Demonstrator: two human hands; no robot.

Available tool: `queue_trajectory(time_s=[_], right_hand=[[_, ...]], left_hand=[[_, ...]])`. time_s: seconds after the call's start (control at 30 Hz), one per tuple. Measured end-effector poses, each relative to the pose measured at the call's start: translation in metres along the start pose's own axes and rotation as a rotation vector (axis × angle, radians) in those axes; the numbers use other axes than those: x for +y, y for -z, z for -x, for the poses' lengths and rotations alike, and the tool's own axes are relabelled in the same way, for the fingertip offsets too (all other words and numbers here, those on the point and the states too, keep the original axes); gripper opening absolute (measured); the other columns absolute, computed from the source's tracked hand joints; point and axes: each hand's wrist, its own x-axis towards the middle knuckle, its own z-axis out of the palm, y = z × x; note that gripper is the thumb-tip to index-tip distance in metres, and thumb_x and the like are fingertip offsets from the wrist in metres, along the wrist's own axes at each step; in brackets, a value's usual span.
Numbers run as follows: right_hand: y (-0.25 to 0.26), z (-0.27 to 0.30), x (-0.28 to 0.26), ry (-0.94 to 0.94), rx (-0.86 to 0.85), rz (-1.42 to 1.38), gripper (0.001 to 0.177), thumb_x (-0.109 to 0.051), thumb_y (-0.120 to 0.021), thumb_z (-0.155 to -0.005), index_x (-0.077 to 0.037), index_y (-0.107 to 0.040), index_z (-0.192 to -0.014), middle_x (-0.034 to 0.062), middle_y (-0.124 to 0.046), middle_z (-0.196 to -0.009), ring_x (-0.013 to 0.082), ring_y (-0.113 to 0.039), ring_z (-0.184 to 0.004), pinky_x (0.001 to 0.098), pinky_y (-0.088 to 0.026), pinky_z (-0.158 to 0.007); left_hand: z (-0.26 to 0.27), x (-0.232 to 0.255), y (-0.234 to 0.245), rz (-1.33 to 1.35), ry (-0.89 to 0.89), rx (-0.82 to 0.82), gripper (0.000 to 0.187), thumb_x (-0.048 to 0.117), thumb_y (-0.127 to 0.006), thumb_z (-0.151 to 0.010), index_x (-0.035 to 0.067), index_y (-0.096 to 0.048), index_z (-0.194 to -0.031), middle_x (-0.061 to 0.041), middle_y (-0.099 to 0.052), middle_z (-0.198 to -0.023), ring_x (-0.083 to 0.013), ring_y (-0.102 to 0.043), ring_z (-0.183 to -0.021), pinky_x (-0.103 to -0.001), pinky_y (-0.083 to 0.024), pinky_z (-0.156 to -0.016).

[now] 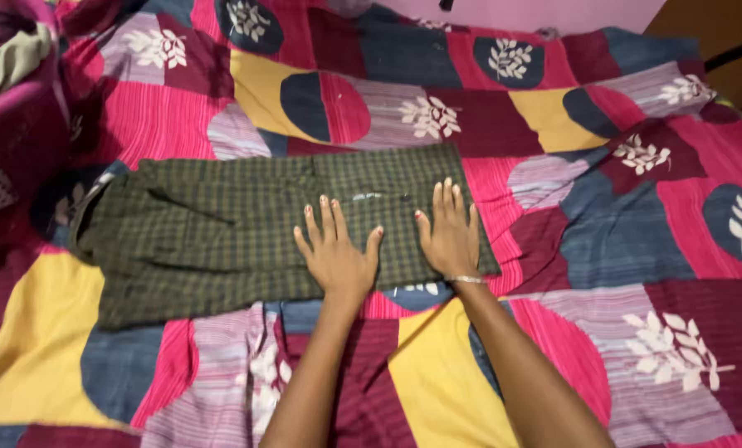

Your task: The person folds a pair of green checkered trousers on a bed, smoothing and aligning the fabric, then folds it into a compact rectangle and places it on a nearby shelf. The person then picks up a red plaid shirt from a laundry basket and begins to button it.

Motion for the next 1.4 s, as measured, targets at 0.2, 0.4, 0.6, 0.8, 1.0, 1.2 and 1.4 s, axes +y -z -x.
queue_trajectory(time_s=[0.2,0.4,0.6,0.8,1.0,1.2,1.4], right_hand=[[-0.009,-0.006,0.004,-0.006,0.001,-0.006,0.072,-0.047,-0.045,-0.102,0.0,-0.033,-0.156,0.0179,-0.029,-0.165,0.032,-0.027,-0.153,0.0571,-0.022,-0.118],[-0.012,0.002,0.012,0.061,0.049,0.016,0.07,-0.045,-0.044,-0.105,0.001,-0.036,-0.157,0.0195,-0.034,-0.165,0.0339,-0.031,-0.153,0.0561,-0.025,-0.12],[-0.004,0.004,0.005,0.048,0.049,0.028,0.068,-0.044,-0.044,-0.104,0.0,-0.038,-0.156,0.0194,-0.037,-0.163,0.0341,-0.033,-0.15,0.0564,-0.026,-0.119],[0.0,0.004,0.002,0.026,0.018,0.012,0.068,-0.044,-0.045,-0.104,0.0,-0.038,-0.156,0.019,-0.036,-0.164,0.0334,-0.033,-0.151,0.0564,-0.026,-0.119],[0.005,0.002,-0.001,0.021,-0.009,0.012,0.068,-0.043,-0.044,-0.105,-0.001,-0.036,-0.157,0.019,-0.035,-0.165,0.0326,-0.031,-0.152,0.0568,-0.025,-0.118],[0.002,0.004,0.002,0.043,0.01,-0.004,0.068,-0.042,-0.045,-0.105,0.0,-0.036,-0.157,0.02,-0.035,-0.164,0.033,-0.031,-0.151,0.0573,-0.025,-0.118],[-0.002,0.005,0.003,0.051,0.049,0.033,0.067,-0.042,-0.046,-0.105,0.0,-0.038,-0.157,0.0185,-0.037,-0.165,0.0329,-0.033,-0.152,0.0558,-0.027,-0.119]], left_hand=[[-0.019,0.003,0.005,-0.006,-0.093,0.016,0.068,0.048,-0.059,-0.093,0.004,-0.052,-0.145,-0.015,-0.045,-0.154,-0.0398,-0.025,-0.15,-0.064,-0.01,-0.118],[-0.047,0.008,-0.021,0.116,-0.359,-0.005,0.034,0.026,-0.068,-0.093,0.008,-0.066,-0.122,-0.009,-0.063,-0.124,-0.0329,-0.049,-0.131,-0.063,-0.025,-0.117],[-0.078,0.016,-0.035,0.184,-0.388,-0.154,0.018,0.023,-0.071,-0.088,0.01,-0.067,-0.1,-0.01,-0.064,-0.11,-0.0331,-0.057,-0.111,-0.053,-0.044,-0.094],[-0.085,0.003,-0.059,0.344,-0.396,-0.132,0.016,0.023,-0.069,-0.095,0.008,-0.063,-0.098,-0.015,-0.069,-0.088,-0.0364,-0.067,-0.085,-0.047,-0.05,-0.078],[-0.114,-0.006,-0.058,0.284,-0.402,-0.244,0.031,0.042,-0.07,-0.094,0.011,-0.07,-0.088,-0.015,-0.072,-0.077,-0.0384,-0.069,-0.073,-0.053,-0.047,-0.077],[-0.111,-0.037,-0.026,-0.028,-0.386,-0.162,0.042,0.05,-0.069,-0.092,0.009,-0.072,-0.095,-0.015,-0.072,-0.094,-0.0328,-0.066,-0.096,-0.05,-0.041,-0.093],[-0.072,-0.018,0.007,0.09,-0.359,-0.083,0.045,0.031,-0.061,-0.098,0.005,-0.056,-0.135,-0.012,-0.058,-0.138,-0.0291,-0.049,-0.138,-0.061,-0.027,-0.118]])
